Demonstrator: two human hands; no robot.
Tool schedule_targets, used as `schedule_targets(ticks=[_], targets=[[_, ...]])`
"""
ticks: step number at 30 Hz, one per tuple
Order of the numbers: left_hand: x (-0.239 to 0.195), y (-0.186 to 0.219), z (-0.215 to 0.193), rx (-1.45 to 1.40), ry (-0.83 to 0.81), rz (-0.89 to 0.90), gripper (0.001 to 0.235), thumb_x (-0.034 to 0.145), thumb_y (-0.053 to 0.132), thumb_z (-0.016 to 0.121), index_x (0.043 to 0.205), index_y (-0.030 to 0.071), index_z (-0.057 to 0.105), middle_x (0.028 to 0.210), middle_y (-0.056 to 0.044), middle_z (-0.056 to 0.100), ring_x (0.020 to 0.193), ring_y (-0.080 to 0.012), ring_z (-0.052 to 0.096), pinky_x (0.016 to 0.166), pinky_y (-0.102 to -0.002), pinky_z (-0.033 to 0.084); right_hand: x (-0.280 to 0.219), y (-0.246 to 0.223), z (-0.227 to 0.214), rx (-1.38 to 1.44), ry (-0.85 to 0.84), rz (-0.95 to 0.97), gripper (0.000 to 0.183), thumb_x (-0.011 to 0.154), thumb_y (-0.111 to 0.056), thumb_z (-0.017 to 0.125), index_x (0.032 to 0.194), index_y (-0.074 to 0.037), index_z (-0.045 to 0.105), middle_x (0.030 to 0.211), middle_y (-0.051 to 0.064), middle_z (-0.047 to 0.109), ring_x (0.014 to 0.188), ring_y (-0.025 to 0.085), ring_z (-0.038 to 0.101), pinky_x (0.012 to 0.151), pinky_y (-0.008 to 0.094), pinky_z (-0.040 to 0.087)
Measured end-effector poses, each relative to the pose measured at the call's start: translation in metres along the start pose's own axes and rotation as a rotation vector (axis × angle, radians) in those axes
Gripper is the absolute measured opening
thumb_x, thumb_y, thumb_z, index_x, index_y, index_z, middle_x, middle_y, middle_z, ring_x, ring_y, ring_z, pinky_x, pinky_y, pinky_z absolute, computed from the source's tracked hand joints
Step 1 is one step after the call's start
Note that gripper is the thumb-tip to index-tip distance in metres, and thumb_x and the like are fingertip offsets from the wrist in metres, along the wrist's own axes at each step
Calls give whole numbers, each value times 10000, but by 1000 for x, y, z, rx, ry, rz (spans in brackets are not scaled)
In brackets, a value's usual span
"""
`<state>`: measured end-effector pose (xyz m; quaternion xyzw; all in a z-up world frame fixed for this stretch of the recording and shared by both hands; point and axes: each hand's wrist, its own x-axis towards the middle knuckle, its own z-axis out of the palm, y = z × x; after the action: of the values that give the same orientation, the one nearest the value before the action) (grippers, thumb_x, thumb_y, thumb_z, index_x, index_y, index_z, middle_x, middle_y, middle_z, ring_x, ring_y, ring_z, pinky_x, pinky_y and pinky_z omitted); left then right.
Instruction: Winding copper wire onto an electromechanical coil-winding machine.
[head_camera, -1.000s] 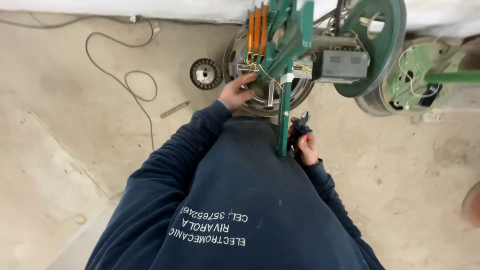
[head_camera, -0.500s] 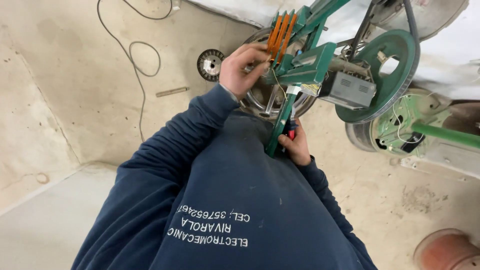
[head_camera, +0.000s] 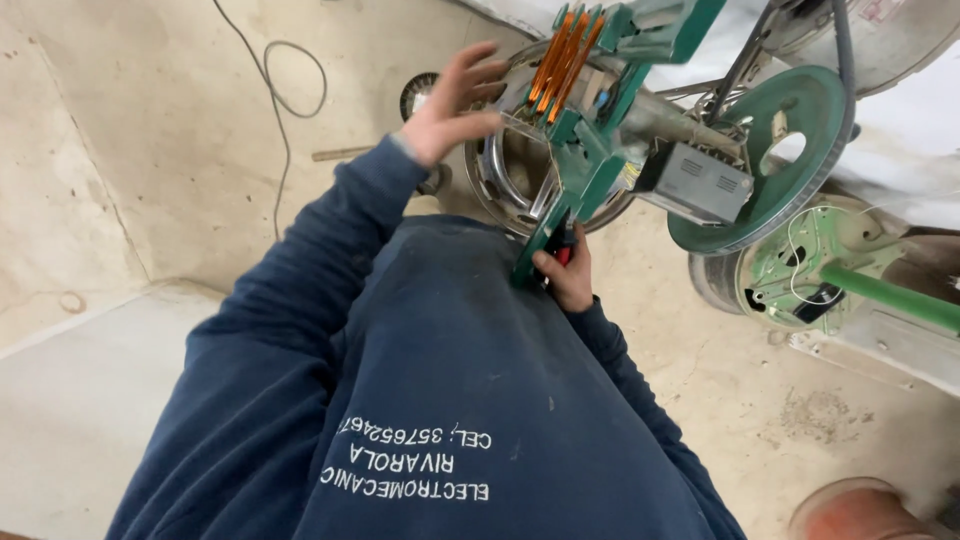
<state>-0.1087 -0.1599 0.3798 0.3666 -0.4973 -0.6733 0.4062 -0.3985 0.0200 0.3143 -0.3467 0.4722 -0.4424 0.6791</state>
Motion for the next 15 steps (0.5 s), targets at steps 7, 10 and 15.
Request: schedule_targets(ticks=[7,10,15], targets=[[39,-52,37,-81,125,42,543,927,-25,699,1442,42,539,1333,-172,668,1221,-222,673,1053,-383,596,15,20,-2,45,71,70,538,869,-205,799,1283,-13,514,962,50,637,795,149,624,675,309,523],[34,-73,36,-43,306,-2,297,949,17,753,1237,4,678,1087,-107,776,1003,-161,750,922,-328,634,17,31,-10,22,76,28,464,923,-188,794,1265,11,551,986,50,641,842,139,620,735,300,519],[14,-47,35,95,252,-41,153,925,59,775,1059,-8,747,934,-62,785,856,-113,732,810,-287,614,13,31,-16,38,57,41,443,921,-188,793,1243,29,579,1014,60,663,871,150,642,761,306,537]])
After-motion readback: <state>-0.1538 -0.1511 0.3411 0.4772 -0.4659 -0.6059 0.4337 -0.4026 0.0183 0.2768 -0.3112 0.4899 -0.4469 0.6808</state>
